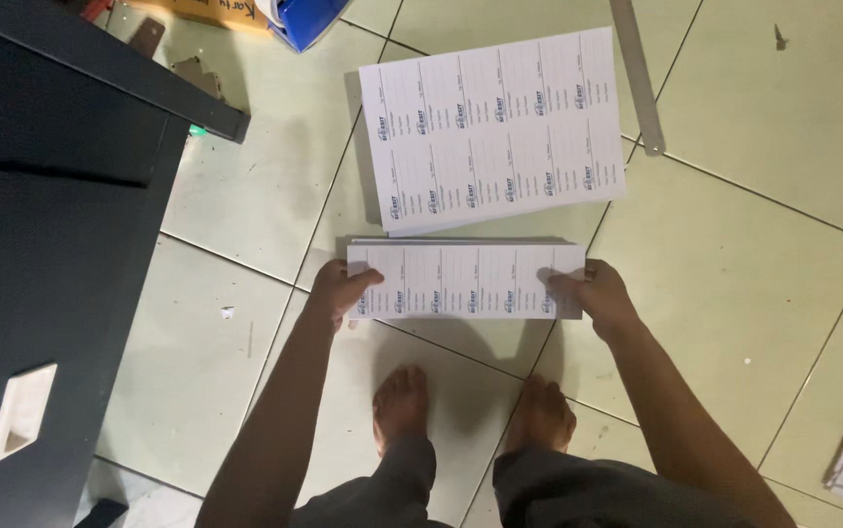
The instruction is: The person places stacks of printed paper into a paper cutter machine, aligns them, and operates the cutting mechanism. They then remove the cut stacks, place them on the floor, and repeat the process with additional stacks.
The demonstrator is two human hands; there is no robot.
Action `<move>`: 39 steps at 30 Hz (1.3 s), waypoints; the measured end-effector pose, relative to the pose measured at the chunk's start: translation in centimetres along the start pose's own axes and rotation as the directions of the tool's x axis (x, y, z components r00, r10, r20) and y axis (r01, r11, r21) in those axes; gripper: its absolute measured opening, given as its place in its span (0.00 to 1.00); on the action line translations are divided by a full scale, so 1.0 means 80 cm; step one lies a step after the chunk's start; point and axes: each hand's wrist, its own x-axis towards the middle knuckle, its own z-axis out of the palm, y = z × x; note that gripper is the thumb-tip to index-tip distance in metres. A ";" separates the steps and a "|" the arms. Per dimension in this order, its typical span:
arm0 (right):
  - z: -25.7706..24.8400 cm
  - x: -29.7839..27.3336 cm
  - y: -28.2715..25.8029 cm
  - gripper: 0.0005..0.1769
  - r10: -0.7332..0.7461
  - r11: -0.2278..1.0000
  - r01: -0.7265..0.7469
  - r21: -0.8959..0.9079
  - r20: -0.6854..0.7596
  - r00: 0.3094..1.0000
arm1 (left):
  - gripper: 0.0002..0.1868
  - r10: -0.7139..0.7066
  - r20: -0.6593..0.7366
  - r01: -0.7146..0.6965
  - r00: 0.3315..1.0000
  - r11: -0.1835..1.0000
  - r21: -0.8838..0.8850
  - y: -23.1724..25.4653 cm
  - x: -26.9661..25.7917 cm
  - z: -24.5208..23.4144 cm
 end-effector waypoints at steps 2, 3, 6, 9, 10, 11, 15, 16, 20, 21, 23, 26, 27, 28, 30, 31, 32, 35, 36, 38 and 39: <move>0.000 0.002 0.001 0.46 -0.039 0.999 0.039 -0.020 0.007 0.999 | 0.38 0.001 0.062 0.001 0.998 0.999 -0.032 -0.005 0.016 0.004; -0.002 0.007 0.011 0.46 -0.040 0.999 0.040 -0.021 0.008 0.999 | 0.38 0.001 0.061 0.001 0.998 0.999 -0.034 -0.011 0.022 -0.002; -0.009 0.018 0.031 0.44 -0.087 0.996 0.086 0.021 0.029 0.996 | 0.38 -0.034 0.102 0.044 0.994 0.994 -0.099 -0.003 0.017 -0.014; -0.018 0.005 0.042 0.43 -0.133 0.990 0.129 0.049 0.083 0.988 | 0.36 0.068 0.193 -0.039 0.979 0.988 -0.150 0.007 -0.016 -0.028; -0.022 0.004 0.047 0.43 -0.179 0.984 0.175 0.043 0.082 0.980 | 0.37 0.188 0.229 -0.169 0.955 0.980 -0.100 -0.010 -0.006 -0.043; -0.027 0.002 0.052 0.42 -0.223 0.975 0.221 0.037 0.082 0.971 | 0.37 0.303 0.270 -0.299 0.914 0.953 -0.055 -0.026 0.005 -0.058; -0.048 0.023 0.105 0.42 -0.298 0.925 0.296 -0.240 0.030 0.954 | 0.40 0.501 0.216 -0.464 0.838 0.862 -0.203 -0.055 -0.007 -0.039; -0.048 0.017 0.109 0.39 -0.363 0.916 0.356 -0.187 -0.006 0.932 | 0.42 0.543 0.179 -0.509 0.820 0.836 -0.204 -0.061 -0.007 -0.036; -0.025 0.018 0.119 0.43 -0.497 0.858 0.488 -0.162 -0.021 0.867 | 0.45 0.727 0.102 -0.720 0.679 0.686 -0.103 -0.079 0.006 -0.013; -0.023 0.016 0.104 0.43 -0.506 0.853 0.496 -0.162 -0.024 0.862 | 0.45 0.735 0.099 -0.727 0.671 0.678 -0.104 -0.073 0.006 -0.011; -0.021 0.004 0.086 0.46 -0.471 0.872 0.460 -0.165 -0.029 0.882 | 0.52 0.635 0.051 -0.607 0.770 0.756 -0.243 -0.073 0.002 -0.004; -0.017 0.005 0.087 0.49 -0.386 0.920 0.383 -0.080 -0.030 0.922 | 0.54 0.594 0.053 -0.559 0.803 0.780 -0.281 -0.088 0.012 -0.003; -0.015 0.003 0.083 0.49 -0.386 0.920 0.383 -0.080 -0.031 0.922 | 0.54 0.595 0.053 -0.559 0.802 0.780 -0.281 -0.091 0.016 0.000; -0.012 0.001 0.081 0.49 -0.386 0.921 0.384 -0.062 -0.026 0.922 | 0.54 0.583 0.051 -0.544 0.811 0.784 -0.299 -0.095 0.018 0.002; -0.009 0.010 0.091 0.49 -0.386 0.922 0.385 -0.044 -0.021 0.922 | 0.55 0.571 0.047 -0.530 0.820 0.786 -0.318 -0.096 0.016 0.008; -0.009 0.021 0.103 0.51 -0.370 0.929 0.369 -0.018 -0.031 0.929 | 0.56 0.557 0.040 -0.505 0.830 0.779 -0.372 -0.094 0.011 0.013; -0.007 0.029 0.118 0.54 -0.347 0.938 0.347 0.009 -0.038 0.937 | 0.58 0.537 0.036 -0.474 0.843 0.772 -0.423 -0.094 0.003 0.017; -0.004 0.021 0.107 0.50 -0.425 0.905 0.426 0.000 -0.043 0.904 | 0.56 0.571 0.015 -0.508 0.821 0.742 -0.438 -0.091 0.010 0.020; -0.005 0.022 0.106 0.50 -0.433 0.901 0.433 -0.003 -0.043 0.900 | 0.56 0.576 0.011 -0.514 0.817 0.736 -0.441 -0.090 0.012 0.019; -0.006 0.019 0.109 0.49 -0.417 0.908 0.418 0.018 -0.052 0.907 | 0.57 0.567 0.003 -0.507 0.824 0.738 -0.446 -0.092 0.012 0.016; -0.005 0.021 0.109 0.49 -0.414 0.910 0.415 0.018 -0.050 0.909 | 0.57 0.564 0.003 -0.503 0.826 0.740 -0.446 -0.091 0.012 0.017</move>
